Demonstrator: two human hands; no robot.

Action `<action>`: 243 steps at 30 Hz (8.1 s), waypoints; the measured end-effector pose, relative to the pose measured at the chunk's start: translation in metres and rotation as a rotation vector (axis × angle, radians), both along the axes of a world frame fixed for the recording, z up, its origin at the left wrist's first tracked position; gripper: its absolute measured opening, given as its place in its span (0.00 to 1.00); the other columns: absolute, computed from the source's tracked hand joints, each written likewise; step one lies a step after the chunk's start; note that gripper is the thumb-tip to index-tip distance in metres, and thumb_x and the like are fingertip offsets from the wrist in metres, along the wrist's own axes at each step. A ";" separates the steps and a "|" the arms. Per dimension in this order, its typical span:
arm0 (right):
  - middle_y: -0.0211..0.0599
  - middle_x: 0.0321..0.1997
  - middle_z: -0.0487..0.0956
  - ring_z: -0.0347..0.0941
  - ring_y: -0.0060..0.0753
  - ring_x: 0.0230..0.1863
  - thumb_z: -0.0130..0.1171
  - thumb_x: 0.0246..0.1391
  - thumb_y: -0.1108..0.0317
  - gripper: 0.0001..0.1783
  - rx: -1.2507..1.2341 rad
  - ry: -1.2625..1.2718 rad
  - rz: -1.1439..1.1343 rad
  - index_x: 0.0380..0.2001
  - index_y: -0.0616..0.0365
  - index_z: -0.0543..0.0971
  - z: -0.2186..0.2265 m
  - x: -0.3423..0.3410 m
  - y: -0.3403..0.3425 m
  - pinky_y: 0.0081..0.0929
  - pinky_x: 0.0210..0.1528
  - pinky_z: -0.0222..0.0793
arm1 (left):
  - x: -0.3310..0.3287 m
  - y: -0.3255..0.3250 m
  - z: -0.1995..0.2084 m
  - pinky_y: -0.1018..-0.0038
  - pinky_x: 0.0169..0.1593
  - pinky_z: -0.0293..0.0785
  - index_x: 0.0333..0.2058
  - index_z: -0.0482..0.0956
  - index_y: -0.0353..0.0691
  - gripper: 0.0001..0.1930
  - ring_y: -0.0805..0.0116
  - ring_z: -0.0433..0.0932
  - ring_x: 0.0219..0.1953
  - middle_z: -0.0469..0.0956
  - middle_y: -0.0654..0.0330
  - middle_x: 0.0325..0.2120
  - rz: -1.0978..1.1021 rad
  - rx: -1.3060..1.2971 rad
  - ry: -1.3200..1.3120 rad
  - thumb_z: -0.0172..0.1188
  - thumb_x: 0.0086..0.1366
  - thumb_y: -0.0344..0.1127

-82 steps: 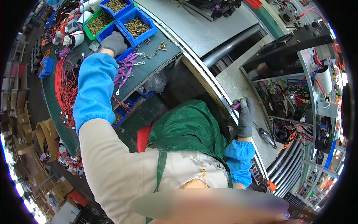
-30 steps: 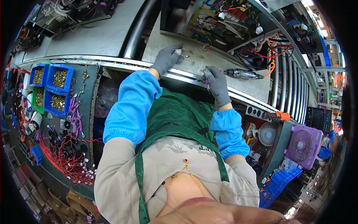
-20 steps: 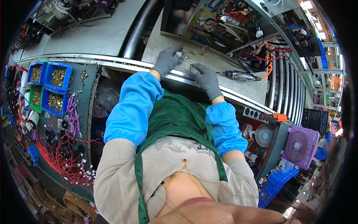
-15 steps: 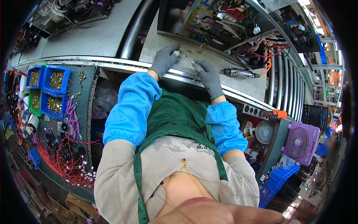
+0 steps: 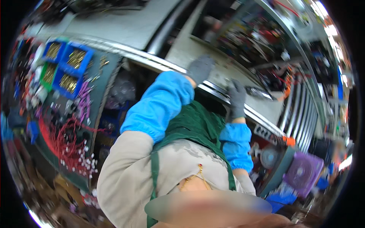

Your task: Assemble and test an electronic chassis by connecting wires, screwing components, and marking parts.

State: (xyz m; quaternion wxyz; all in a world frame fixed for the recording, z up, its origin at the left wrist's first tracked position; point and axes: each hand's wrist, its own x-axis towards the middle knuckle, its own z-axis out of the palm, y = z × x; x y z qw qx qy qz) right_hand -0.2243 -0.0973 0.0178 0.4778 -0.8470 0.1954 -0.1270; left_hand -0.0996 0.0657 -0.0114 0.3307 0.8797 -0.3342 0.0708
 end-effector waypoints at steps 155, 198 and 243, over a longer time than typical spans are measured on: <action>0.38 0.44 0.72 0.73 0.48 0.39 0.58 0.43 0.62 0.17 -0.920 -0.187 0.128 0.40 0.45 0.77 0.033 0.086 -0.028 0.39 0.35 0.73 | 0.003 -0.006 0.042 0.80 0.33 0.73 0.39 0.76 0.31 0.14 0.78 0.73 0.27 0.78 0.59 0.26 -0.131 -0.623 1.093 0.56 0.62 0.37; 0.37 0.33 0.77 0.74 0.40 0.34 0.60 0.43 0.72 0.09 -0.472 -0.296 0.255 0.32 0.54 0.80 0.036 0.072 -0.009 0.29 0.35 0.70 | 0.036 -0.010 0.042 0.75 0.34 0.75 0.39 0.77 0.33 0.14 0.67 0.77 0.34 0.74 0.55 0.33 -0.237 -0.348 0.564 0.56 0.60 0.38; 0.45 0.34 0.76 0.74 0.46 0.38 0.49 0.47 0.63 0.11 -0.913 0.104 0.195 0.31 0.53 0.77 0.030 0.137 -0.022 0.42 0.35 0.72 | 0.038 0.001 -0.004 0.78 0.31 0.72 0.37 0.74 0.33 0.14 0.74 0.76 0.29 0.78 0.58 0.29 -0.125 -0.708 1.000 0.54 0.63 0.41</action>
